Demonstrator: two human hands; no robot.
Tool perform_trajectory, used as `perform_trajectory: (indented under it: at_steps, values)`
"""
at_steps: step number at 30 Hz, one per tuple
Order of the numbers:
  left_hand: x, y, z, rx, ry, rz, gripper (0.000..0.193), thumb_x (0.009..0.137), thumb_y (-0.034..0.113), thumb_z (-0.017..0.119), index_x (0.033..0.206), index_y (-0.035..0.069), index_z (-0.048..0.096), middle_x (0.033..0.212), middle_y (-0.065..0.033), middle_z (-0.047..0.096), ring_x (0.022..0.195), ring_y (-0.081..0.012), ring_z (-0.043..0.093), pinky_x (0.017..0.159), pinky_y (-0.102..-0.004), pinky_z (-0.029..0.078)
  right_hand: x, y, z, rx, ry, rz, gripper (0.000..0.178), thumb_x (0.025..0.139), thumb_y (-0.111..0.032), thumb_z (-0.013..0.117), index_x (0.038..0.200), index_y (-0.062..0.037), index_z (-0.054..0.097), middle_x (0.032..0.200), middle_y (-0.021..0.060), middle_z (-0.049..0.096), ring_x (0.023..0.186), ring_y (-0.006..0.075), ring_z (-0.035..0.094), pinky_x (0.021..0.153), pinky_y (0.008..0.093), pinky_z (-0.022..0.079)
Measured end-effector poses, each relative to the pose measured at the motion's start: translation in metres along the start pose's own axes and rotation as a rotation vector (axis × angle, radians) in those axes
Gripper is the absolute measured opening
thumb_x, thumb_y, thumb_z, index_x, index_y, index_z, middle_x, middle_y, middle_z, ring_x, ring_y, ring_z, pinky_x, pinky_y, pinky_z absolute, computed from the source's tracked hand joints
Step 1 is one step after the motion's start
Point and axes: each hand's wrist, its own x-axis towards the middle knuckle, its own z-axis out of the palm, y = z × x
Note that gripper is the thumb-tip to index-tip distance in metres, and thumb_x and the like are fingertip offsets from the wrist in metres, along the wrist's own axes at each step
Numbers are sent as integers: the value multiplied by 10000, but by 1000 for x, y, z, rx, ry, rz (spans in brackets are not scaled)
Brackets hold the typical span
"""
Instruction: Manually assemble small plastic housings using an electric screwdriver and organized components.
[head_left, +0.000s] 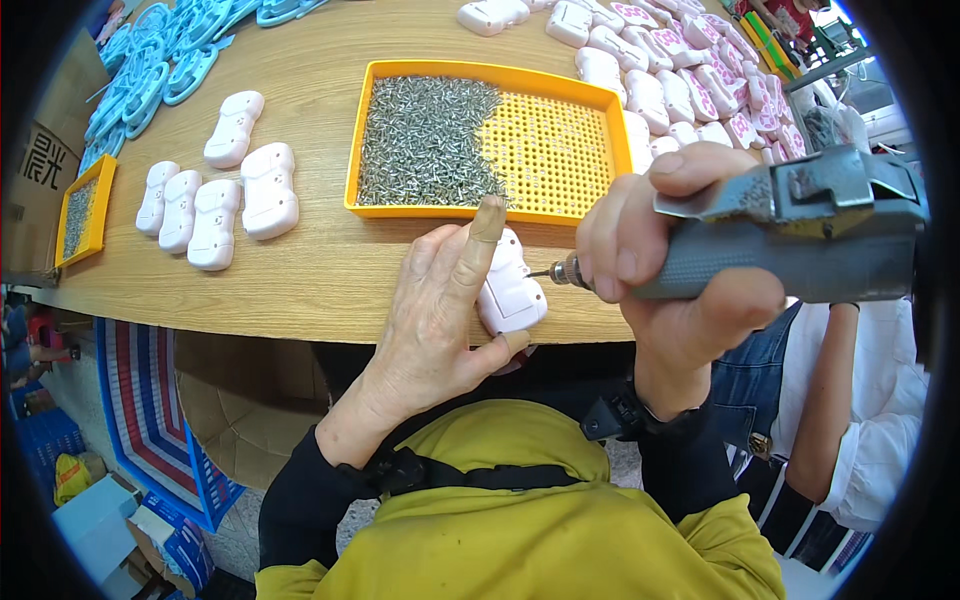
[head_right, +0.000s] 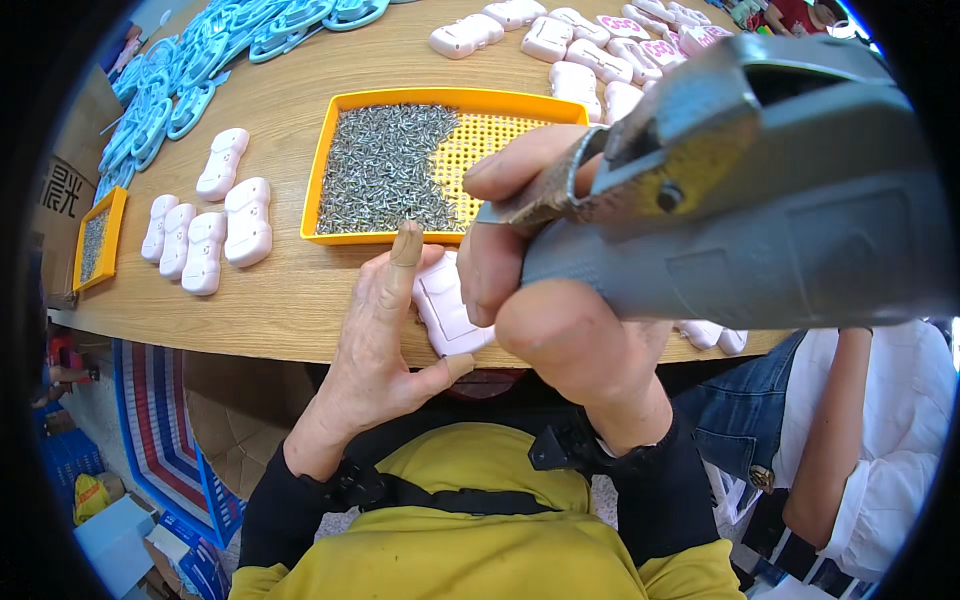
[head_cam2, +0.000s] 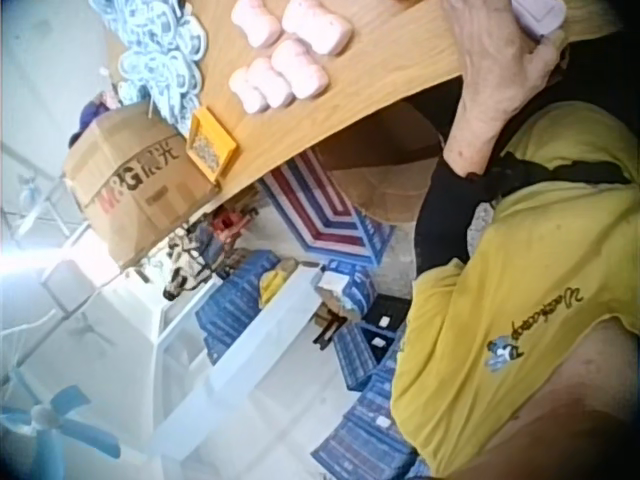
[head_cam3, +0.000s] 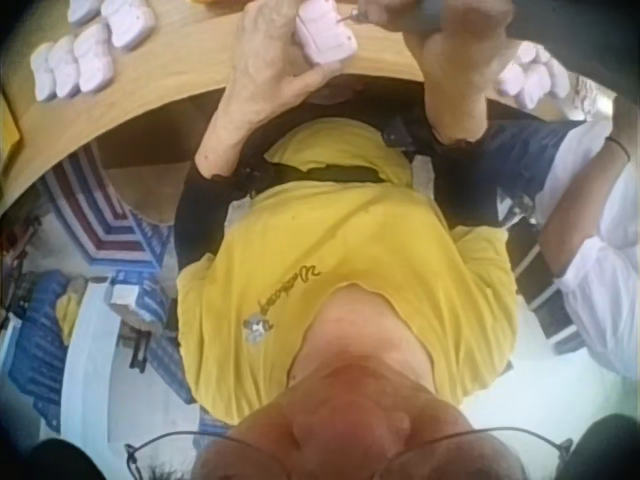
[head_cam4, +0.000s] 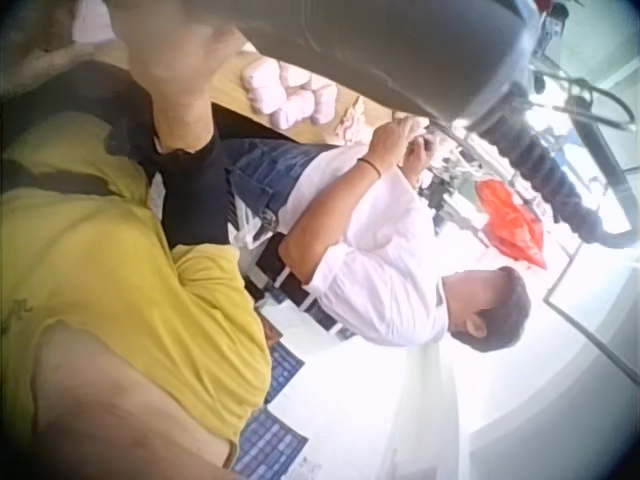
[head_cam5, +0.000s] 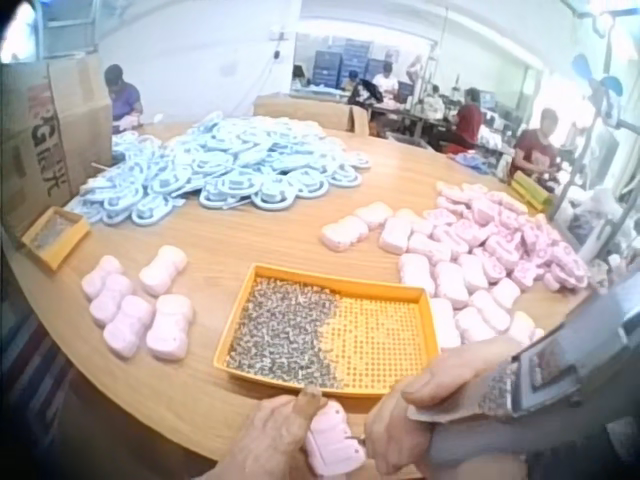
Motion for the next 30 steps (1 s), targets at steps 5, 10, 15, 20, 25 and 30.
perform_trajectory:
  at_steps: [5,10,15,20,25,30]
  values:
    - [-1,1,-1,-19,-5,-30,1059,619,84,811,1518,66,252,1185,-149,553,1095,-354,479,964,-441,392,2,7,1,73,5,-11,775,813,-710,564,1151,-18,480,660,-2,481,495,123,474,477,284,429]
    - [-6,-5,-3,55,-25,40,968,662,90,813,1485,67,304,1230,-137,584,1185,-364,478,1016,-487,368,3,7,1,74,20,-15,772,818,-712,556,1149,-19,481,658,-4,479,501,121,476,478,283,427]
    - [-13,-1,-3,272,-65,235,577,709,108,772,1254,64,589,1185,-97,629,1182,-380,531,992,-530,410,4,7,-1,64,39,-22,775,819,-731,532,1133,-25,476,655,-10,476,505,118,479,476,281,423]
    - [-14,-1,-1,359,-73,340,301,772,133,667,1068,166,708,1148,-41,644,1148,-343,568,864,-453,528,6,8,-3,96,67,-39,785,813,-745,520,1130,-27,474,650,-13,479,506,118,486,473,275,421]
    - [-12,-2,-6,484,-141,365,317,796,187,621,1105,214,689,1151,-20,608,1130,-313,546,884,-426,496,5,12,-5,84,34,-8,802,802,-755,518,1137,-27,473,656,-12,486,498,119,481,470,276,422]
    - [-1,-2,-14,525,-245,418,370,784,199,601,1149,223,655,1138,-11,561,1166,-294,497,956,-427,459,5,11,-7,60,-9,56,814,791,-759,526,1145,-27,474,657,-8,489,480,120,472,460,277,421]
